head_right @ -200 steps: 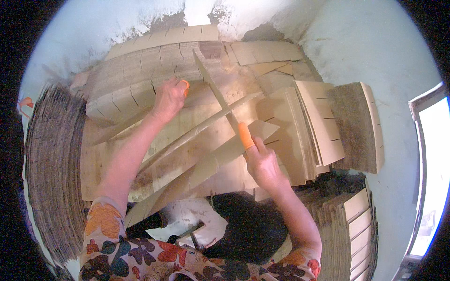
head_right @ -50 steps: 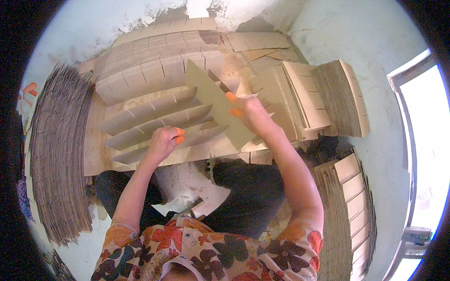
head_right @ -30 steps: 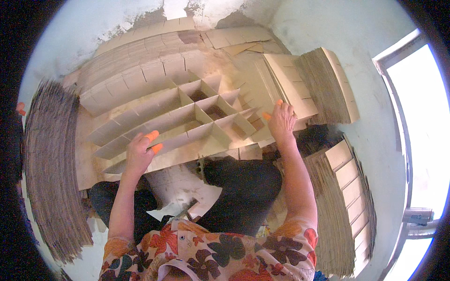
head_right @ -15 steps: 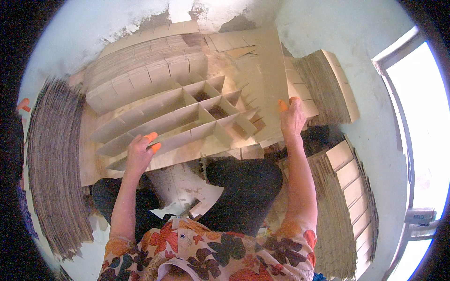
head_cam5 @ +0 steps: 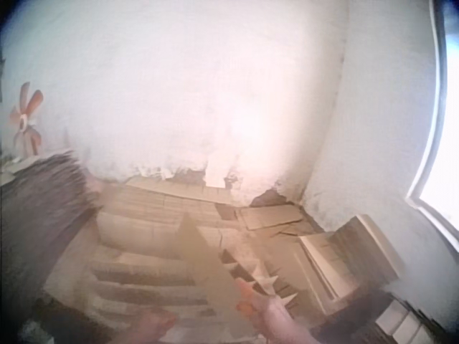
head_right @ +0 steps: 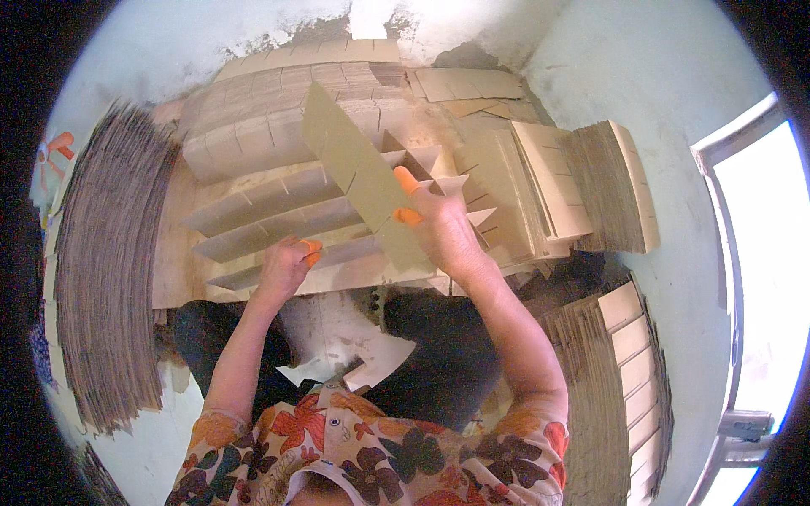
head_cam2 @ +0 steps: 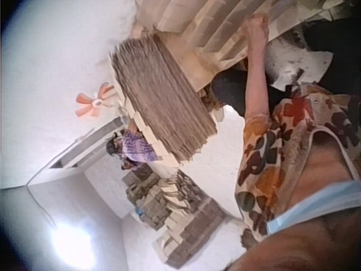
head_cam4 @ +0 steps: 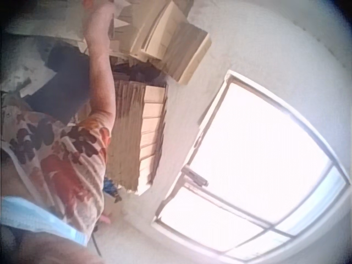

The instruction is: The person inserts flat cardboard sheets into a pre-scored grid-like cardboard frame to form internal compartments. They repeatedly pick up sheets from a stack, align them with the frame, and press them into place, building up the divider structure.

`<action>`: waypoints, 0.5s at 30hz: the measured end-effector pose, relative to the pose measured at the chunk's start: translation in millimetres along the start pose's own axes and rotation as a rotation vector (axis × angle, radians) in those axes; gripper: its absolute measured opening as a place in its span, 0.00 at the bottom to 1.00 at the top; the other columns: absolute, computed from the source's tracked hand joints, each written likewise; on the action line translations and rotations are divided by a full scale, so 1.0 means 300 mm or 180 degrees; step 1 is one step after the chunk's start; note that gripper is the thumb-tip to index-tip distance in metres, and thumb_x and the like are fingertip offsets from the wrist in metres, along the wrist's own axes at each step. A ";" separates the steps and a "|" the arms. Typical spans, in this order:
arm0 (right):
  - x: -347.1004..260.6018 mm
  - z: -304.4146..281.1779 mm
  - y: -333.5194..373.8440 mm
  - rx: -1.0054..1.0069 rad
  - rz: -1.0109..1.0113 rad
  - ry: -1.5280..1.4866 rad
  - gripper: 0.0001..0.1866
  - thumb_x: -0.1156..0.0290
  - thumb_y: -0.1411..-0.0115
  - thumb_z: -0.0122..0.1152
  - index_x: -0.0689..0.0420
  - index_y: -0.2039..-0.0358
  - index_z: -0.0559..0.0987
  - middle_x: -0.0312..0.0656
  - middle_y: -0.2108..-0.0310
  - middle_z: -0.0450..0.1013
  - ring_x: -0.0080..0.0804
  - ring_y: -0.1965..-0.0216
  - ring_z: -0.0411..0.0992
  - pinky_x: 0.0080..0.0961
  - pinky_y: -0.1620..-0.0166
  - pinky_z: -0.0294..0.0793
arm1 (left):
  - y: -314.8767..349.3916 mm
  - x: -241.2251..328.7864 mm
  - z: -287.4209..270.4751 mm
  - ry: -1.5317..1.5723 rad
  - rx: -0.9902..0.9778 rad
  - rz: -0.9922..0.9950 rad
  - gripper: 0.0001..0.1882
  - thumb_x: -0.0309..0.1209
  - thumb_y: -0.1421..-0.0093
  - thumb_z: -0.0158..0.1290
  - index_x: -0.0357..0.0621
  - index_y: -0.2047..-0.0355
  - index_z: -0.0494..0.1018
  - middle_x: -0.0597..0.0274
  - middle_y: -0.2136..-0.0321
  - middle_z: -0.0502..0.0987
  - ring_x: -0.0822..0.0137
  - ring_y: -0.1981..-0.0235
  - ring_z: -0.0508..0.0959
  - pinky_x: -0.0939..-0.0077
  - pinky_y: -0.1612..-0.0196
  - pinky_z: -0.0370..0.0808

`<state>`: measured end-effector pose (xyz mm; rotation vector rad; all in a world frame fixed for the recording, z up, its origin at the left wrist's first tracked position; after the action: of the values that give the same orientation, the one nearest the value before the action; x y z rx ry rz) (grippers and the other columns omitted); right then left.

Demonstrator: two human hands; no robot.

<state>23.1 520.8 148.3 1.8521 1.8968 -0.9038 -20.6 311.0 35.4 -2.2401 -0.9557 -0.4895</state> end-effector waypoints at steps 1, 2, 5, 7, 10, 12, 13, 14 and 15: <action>0.000 0.015 -0.002 0.0003 -0.0053 -0.0042 0.27 0.81 0.48 0.60 0.59 0.45 0.69 0.60 0.61 0.73 0.50 0.62 0.75 0.31 0.61 0.73 | 0.000 0.001 0.000 -0.0013 -0.0006 -0.0003 0.09 0.27 0.53 0.61 0.44 0.69 0.79 0.52 0.77 0.76 0.53 0.73 0.77 0.62 0.70 0.74; 0.003 0.030 -0.004 0.0007 -0.0106 -0.0084 0.27 0.81 0.48 0.59 0.59 0.45 0.69 0.60 0.62 0.73 0.51 0.63 0.74 0.31 0.61 0.73 | 0.000 0.004 -0.001 -0.0024 -0.0013 -0.0004 0.09 0.27 0.53 0.61 0.44 0.69 0.79 0.52 0.77 0.76 0.53 0.73 0.77 0.62 0.70 0.74; 0.021 0.081 -0.006 -0.0156 -0.0019 -0.0038 0.26 0.82 0.48 0.58 0.60 0.46 0.70 0.60 0.63 0.73 0.53 0.63 0.74 0.33 0.63 0.73 | -0.003 0.012 -0.002 -0.0049 -0.0055 -0.0055 0.09 0.27 0.53 0.61 0.44 0.69 0.78 0.51 0.77 0.75 0.52 0.73 0.76 0.62 0.71 0.73; 0.027 0.116 -0.009 -0.0242 -0.0125 0.0067 0.26 0.82 0.49 0.58 0.60 0.46 0.70 0.59 0.64 0.73 0.53 0.64 0.74 0.35 0.64 0.73 | -0.005 0.014 -0.004 -0.0044 -0.0068 -0.0103 0.09 0.27 0.53 0.61 0.45 0.69 0.78 0.51 0.77 0.75 0.52 0.74 0.76 0.61 0.71 0.73; 0.017 0.166 -0.020 -0.0306 -0.0508 0.0224 0.26 0.80 0.49 0.59 0.61 0.46 0.70 0.59 0.66 0.74 0.52 0.67 0.74 0.36 0.65 0.73 | -0.009 0.012 -0.009 -0.0020 -0.0036 -0.0149 0.09 0.27 0.53 0.61 0.45 0.69 0.79 0.51 0.78 0.74 0.51 0.75 0.76 0.60 0.73 0.72; 0.010 0.196 -0.031 -0.0426 -0.0573 0.0296 0.28 0.80 0.49 0.60 0.62 0.46 0.69 0.60 0.67 0.74 0.51 0.69 0.74 0.33 0.64 0.73 | -0.010 0.008 -0.012 -0.0019 0.0008 -0.0149 0.09 0.28 0.53 0.61 0.46 0.69 0.79 0.52 0.79 0.73 0.51 0.75 0.76 0.59 0.73 0.71; 0.022 0.220 -0.033 -0.0533 -0.0573 0.0308 0.27 0.79 0.49 0.60 0.62 0.46 0.70 0.60 0.67 0.73 0.52 0.69 0.74 0.35 0.65 0.73 | -0.011 -0.001 -0.005 -0.0054 -0.0024 -0.0181 0.09 0.28 0.53 0.61 0.46 0.69 0.79 0.52 0.79 0.73 0.51 0.76 0.76 0.60 0.73 0.71; 0.046 0.249 -0.033 -0.0639 -0.0572 0.0321 0.26 0.79 0.48 0.59 0.61 0.46 0.70 0.60 0.68 0.73 0.53 0.69 0.74 0.36 0.65 0.73 | -0.011 -0.013 0.005 -0.0090 -0.0056 -0.0212 0.09 0.28 0.53 0.61 0.46 0.69 0.78 0.51 0.79 0.73 0.51 0.76 0.75 0.60 0.73 0.71; 0.066 0.278 -0.031 -0.0743 -0.0570 0.0335 0.25 0.79 0.47 0.58 0.61 0.47 0.70 0.60 0.69 0.73 0.54 0.69 0.74 0.37 0.65 0.72 | -0.011 -0.023 0.014 -0.0125 -0.0089 -0.0241 0.09 0.28 0.53 0.61 0.46 0.69 0.78 0.51 0.79 0.73 0.51 0.76 0.75 0.60 0.73 0.71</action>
<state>-3.7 482.6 75.7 1.6424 2.1567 -0.6148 -27.3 312.0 30.0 -2.2524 -1.0631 -0.4971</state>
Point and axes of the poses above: each hand's wrist, its own y-axis away from the middle knuckle, its own z-axis out of the palm, x = y × z, the point moved 10 cm from there along -y, towards the middle knuckle
